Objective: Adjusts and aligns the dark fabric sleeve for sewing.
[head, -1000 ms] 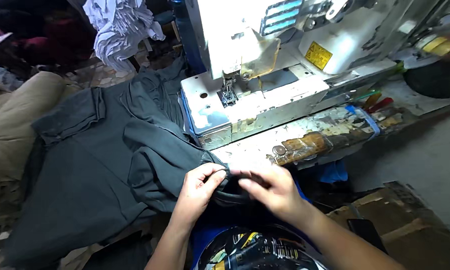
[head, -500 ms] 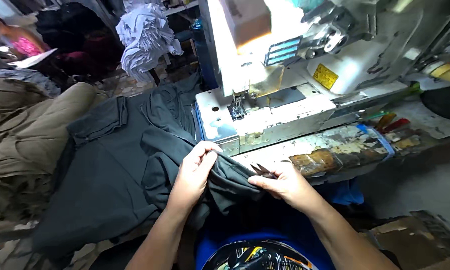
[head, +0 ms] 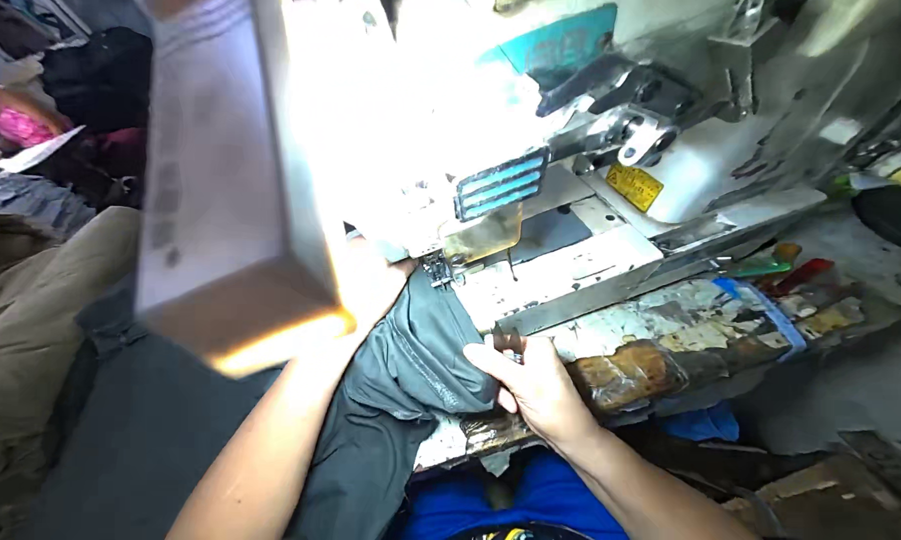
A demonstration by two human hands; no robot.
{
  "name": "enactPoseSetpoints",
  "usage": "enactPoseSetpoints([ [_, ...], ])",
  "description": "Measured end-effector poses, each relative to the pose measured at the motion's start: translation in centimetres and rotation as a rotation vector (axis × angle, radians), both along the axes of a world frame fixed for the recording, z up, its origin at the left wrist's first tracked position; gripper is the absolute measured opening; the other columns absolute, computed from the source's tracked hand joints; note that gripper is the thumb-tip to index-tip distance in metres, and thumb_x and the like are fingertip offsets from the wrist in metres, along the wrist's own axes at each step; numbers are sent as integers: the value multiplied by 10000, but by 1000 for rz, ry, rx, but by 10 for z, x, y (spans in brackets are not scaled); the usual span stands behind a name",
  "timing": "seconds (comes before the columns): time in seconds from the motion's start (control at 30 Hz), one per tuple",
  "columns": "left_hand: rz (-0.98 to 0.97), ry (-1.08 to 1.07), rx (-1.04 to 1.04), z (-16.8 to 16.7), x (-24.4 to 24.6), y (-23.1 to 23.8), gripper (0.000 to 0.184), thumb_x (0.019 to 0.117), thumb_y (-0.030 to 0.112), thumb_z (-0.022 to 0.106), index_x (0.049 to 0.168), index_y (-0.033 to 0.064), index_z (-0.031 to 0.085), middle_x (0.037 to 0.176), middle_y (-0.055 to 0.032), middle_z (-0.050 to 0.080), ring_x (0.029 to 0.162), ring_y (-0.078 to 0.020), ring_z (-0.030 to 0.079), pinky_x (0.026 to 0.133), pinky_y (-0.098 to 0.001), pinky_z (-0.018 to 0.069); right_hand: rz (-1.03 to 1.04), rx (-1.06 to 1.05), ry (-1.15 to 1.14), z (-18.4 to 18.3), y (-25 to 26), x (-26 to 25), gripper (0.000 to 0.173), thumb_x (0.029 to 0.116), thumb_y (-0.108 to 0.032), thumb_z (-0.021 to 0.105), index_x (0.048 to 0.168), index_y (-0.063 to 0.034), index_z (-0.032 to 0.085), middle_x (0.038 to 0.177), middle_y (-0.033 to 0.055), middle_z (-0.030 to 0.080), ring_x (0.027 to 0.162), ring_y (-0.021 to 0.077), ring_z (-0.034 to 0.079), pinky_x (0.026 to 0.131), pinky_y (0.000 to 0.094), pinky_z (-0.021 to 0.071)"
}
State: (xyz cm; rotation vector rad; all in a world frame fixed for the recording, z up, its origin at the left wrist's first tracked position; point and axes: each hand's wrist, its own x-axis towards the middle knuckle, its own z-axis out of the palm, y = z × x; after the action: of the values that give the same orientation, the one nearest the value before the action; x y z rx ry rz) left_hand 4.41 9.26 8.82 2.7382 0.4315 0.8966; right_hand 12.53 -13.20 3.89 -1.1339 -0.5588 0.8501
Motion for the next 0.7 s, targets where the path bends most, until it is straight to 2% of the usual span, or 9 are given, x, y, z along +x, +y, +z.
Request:
enactPoseSetpoints([
  [0.07,9,30,96,-6,2,12,221,930,208,646,1069,52,719,1034,-74,721,1029,-113,673,929,-323,513,-6,-12,-11,2,4,-1,233,939,-123,656,709,-146,622,520,-109,519,383,-44,426,374,127,364],
  [0.17,24,40,166,-6,3,17,258,913,210,645,1054,8,723,1016,-127,734,1016,-179,692,932,-384,517,-18,-3,-14,2,6,-2,226,942,-131,664,717,-132,643,524,-105,529,384,-44,426,375,128,366],
  [0.3,52,28,112,-7,5,16,271,906,255,669,1078,53,727,1039,-74,727,1037,-120,673,955,-337,502,-44,11,-37,2,7,-4,220,941,-110,661,721,-122,652,522,-103,535,382,-50,428,373,122,366],
  [0.4,81,41,36,-7,7,13,298,903,266,690,1113,58,726,1079,-87,727,1072,-155,675,967,-406,509,-68,2,-51,4,8,-4,210,939,-98,660,729,-115,657,523,-97,546,377,-47,426,370,123,365],
  [0.5,80,-2,-54,-1,11,-3,366,874,220,756,1152,-12,704,1117,-182,718,1103,-269,680,989,-476,509,-93,30,-54,1,9,-6,207,943,-93,661,736,-110,652,534,-82,561,376,-38,432,367,127,368],
  [0.57,113,49,-115,6,15,-9,408,874,231,772,1168,-38,682,1140,-235,704,1149,-364,662,1016,-564,489,-109,38,-59,0,11,-7,215,944,-94,665,729,-103,655,533,-70,565,373,-26,433,363,133,366],
  [0.63,172,120,-165,16,21,-13,349,888,236,765,1096,-37,701,1074,-244,714,1103,-399,676,973,-608,498,-115,34,-74,0,10,-8,210,946,-85,666,736,-92,657,533,-65,562,374,-23,432,367,135,367],
  [0.7,187,150,-187,22,24,-14,345,892,230,767,1101,-38,707,1077,-251,715,1106,-412,674,975,-622,491,-98,18,-92,2,8,-8,176,941,-76,671,767,-80,640,531,-61,551,371,-17,433,365,134,371],
])
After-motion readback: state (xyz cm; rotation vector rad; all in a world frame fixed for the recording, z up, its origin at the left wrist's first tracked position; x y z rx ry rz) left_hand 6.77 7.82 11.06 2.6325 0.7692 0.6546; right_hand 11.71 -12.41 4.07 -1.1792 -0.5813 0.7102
